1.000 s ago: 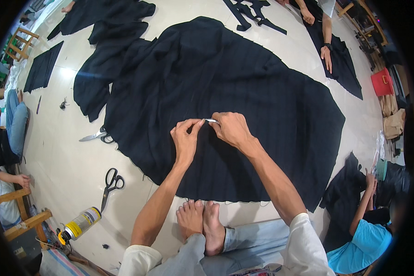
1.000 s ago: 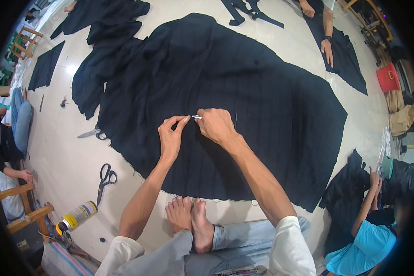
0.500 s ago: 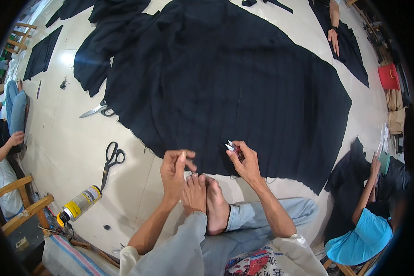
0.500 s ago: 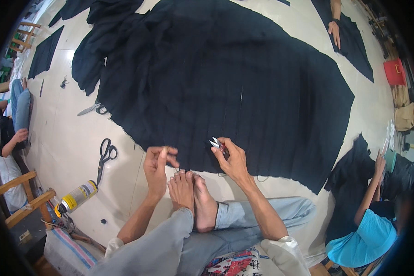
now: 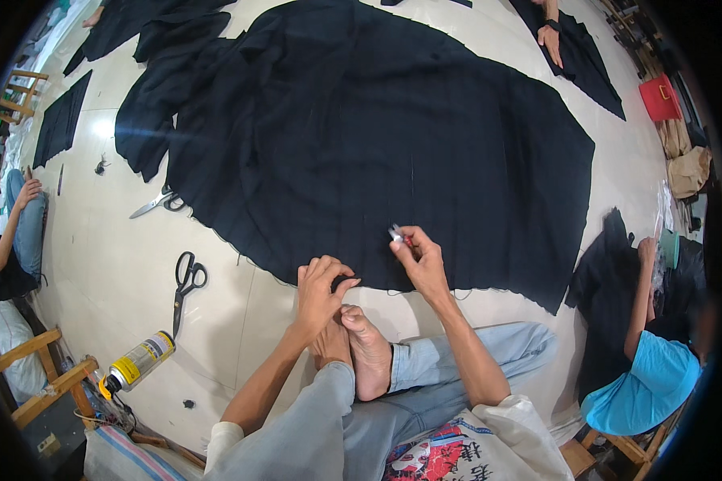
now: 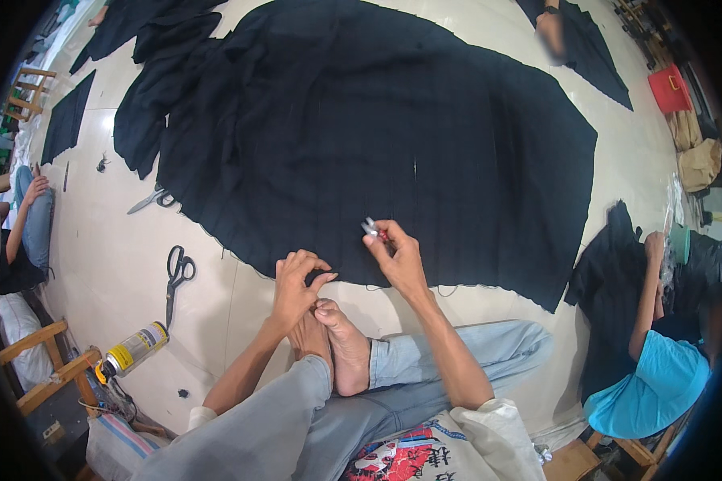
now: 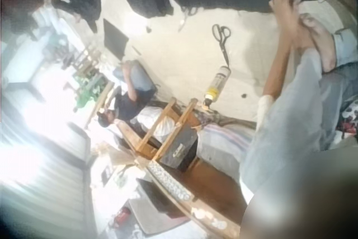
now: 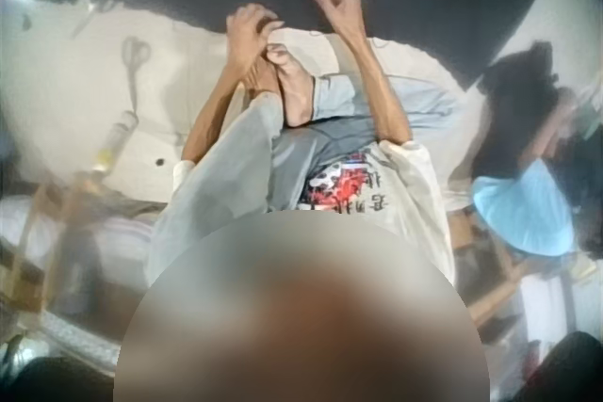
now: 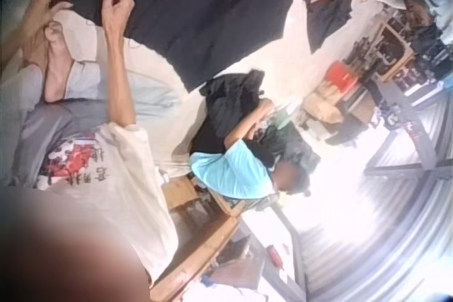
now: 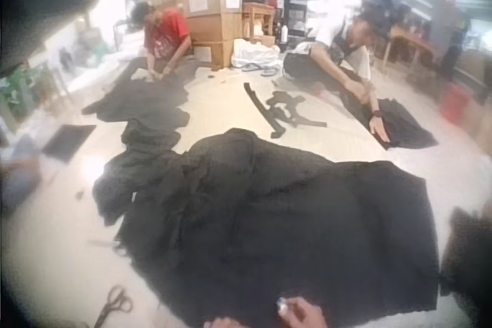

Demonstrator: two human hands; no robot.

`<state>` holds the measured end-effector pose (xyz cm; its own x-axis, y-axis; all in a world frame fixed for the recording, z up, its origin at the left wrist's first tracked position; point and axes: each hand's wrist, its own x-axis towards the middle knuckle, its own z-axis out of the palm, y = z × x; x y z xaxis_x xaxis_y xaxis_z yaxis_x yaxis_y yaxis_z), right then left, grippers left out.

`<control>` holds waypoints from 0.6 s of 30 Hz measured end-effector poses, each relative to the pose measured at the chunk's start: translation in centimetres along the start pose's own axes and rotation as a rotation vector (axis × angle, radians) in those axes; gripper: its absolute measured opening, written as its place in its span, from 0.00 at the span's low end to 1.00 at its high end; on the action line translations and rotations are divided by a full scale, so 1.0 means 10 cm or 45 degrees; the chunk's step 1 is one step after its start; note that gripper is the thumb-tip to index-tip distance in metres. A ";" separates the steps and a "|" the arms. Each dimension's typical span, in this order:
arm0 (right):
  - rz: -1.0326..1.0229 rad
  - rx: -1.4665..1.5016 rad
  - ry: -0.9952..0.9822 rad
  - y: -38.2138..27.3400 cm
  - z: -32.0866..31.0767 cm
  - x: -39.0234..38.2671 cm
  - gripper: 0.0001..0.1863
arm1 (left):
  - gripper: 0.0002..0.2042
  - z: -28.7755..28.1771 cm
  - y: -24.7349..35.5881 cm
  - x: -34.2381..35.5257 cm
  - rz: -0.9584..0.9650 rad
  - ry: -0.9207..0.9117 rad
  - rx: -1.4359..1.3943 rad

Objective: The person sits on the floor and uses small scissors to trim loose threads and edges from a large piece of black fabric. They repeatedly snip small sections along the fabric's perimeter while other people work nearby.

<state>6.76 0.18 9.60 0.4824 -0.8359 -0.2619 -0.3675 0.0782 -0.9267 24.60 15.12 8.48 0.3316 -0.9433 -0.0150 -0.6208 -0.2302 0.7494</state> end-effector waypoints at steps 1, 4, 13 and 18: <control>-0.023 -0.108 -0.098 -0.06 -0.04 -0.03 0.16 | 0.09 -0.04 0.02 0.00 -0.071 -0.027 -0.053; -0.140 -0.436 -0.365 -0.17 -0.12 -0.05 0.17 | 0.07 -0.10 0.09 0.01 -0.238 -0.051 -0.120; -0.425 -0.830 -0.602 -0.25 -0.05 0.11 0.15 | 0.05 -0.09 0.09 0.00 -0.676 0.110 -1.027; -0.432 -0.862 -0.615 -0.29 -0.02 0.15 0.13 | 0.07 -0.09 0.07 -0.03 -0.583 0.135 -0.891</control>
<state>8.43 -1.42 11.96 0.8760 -0.4241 -0.2297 -0.4610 -0.5962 -0.6573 24.67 15.50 9.62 0.5303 -0.7574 -0.3810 0.1632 -0.3498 0.9225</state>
